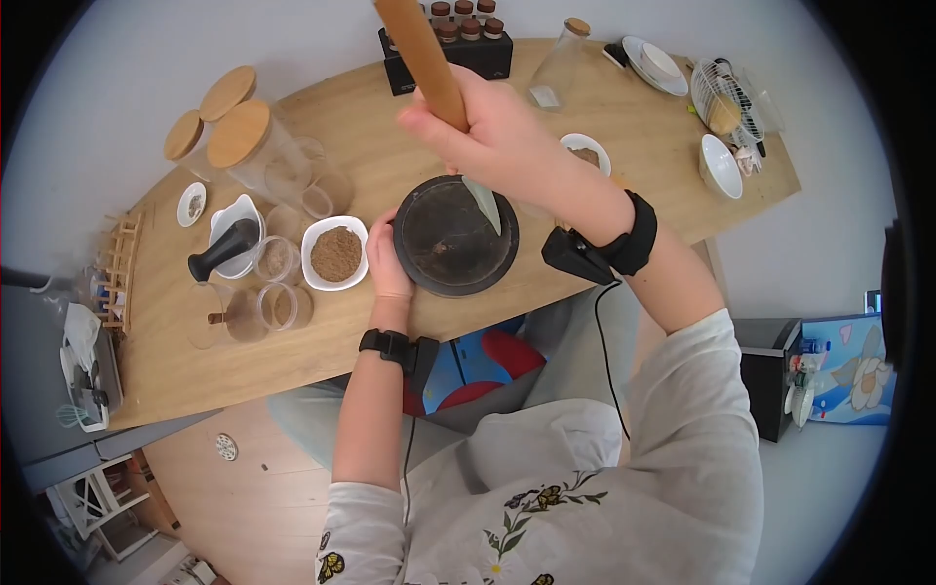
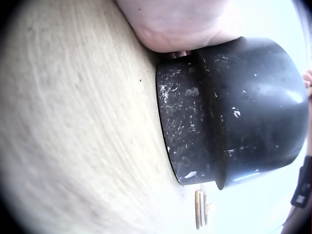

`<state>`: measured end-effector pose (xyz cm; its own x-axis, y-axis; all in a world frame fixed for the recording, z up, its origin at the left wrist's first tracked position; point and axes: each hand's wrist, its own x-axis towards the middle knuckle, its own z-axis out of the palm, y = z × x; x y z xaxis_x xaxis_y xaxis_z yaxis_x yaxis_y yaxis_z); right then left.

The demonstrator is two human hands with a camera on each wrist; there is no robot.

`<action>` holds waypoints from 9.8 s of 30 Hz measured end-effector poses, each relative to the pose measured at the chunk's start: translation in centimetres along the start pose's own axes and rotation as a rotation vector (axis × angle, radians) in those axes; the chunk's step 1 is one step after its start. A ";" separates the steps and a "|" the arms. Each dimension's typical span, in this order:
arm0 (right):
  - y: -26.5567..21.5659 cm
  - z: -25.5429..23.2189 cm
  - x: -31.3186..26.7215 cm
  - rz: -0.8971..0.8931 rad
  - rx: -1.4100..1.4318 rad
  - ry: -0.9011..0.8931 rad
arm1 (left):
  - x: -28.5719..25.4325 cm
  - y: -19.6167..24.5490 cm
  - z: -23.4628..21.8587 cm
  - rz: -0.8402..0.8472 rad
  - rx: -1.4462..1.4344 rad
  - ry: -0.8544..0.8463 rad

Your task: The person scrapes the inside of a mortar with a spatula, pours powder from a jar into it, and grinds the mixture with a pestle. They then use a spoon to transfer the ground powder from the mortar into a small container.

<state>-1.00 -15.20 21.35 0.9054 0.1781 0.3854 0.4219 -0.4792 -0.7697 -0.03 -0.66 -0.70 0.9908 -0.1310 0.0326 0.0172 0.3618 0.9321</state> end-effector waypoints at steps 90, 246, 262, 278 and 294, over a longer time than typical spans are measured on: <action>2.5 3.4 0.9 0.205 0.278 0.400 | 0.0 0.2 -0.1 -0.013 0.006 -0.007; 1.4 -4.4 -6.1 0.170 0.207 0.256 | -0.3 1.2 0.1 -0.101 -0.067 -0.054; -0.5 0.4 -3.5 0.176 0.977 0.725 | -0.4 1.1 0.3 -0.095 -0.086 -0.029; 1.0 2.7 -5.9 0.168 0.916 0.892 | -0.6 1.1 0.6 -0.051 -0.089 0.003; 0.0 3.9 -6.0 -0.042 0.861 0.798 | -0.5 1.0 0.5 -0.049 -0.107 -0.021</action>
<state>-6.24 -12.94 17.03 0.7325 -0.5557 0.3932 0.6207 0.3080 -0.7210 -0.61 -0.69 0.38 0.9855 -0.1698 -0.0031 0.0805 0.4508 0.8890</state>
